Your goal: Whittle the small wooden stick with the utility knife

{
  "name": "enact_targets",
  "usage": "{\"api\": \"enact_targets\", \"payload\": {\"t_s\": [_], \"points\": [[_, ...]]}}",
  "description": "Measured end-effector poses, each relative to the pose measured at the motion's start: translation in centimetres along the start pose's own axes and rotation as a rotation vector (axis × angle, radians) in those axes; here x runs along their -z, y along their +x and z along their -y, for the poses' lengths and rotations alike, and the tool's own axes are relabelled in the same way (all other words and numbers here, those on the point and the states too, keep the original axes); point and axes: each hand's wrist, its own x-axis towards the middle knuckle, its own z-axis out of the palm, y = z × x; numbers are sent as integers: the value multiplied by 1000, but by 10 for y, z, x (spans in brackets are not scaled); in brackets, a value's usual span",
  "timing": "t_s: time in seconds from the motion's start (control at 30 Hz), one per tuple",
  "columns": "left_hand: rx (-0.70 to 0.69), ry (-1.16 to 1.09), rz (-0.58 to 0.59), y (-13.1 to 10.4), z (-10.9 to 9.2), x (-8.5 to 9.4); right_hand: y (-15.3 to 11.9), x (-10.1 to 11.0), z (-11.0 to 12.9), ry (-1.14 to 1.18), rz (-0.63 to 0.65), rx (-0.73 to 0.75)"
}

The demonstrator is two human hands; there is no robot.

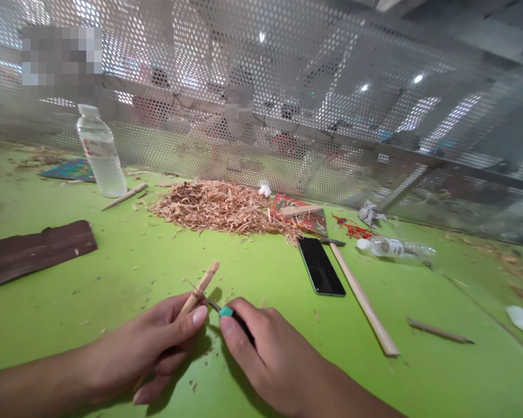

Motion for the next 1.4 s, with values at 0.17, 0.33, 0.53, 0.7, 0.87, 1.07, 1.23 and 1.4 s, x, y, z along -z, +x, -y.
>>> {"api": "enact_targets", "payload": {"t_s": [0.17,0.33,0.53,0.7,0.87,1.07,1.23,1.4], "points": [[-1,1,-9,-1,0,-1,-1,1,2,-18,11,-1],[7,-1,-3,-2,0,-1,-2,1,3,-47,5,-20],[5,-4,-6,0,2,1,0,-2,3,-83,9,-51],[-9,-8,-28,-1,2,-1,-1,-2,4,-93,1,-47],[-10,-3,-26,-1,2,0,-1,-3,3,-101,-5,-46],[-8,12,-44,-1,2,-1,-1,-3,3,-101,-3,-45],[6,40,-52,-1,1,-2,-2,-2,3,-96,-4,-50],[20,112,-91,-1,3,-3,-1,-3,3,-112,-5,-64]]}}
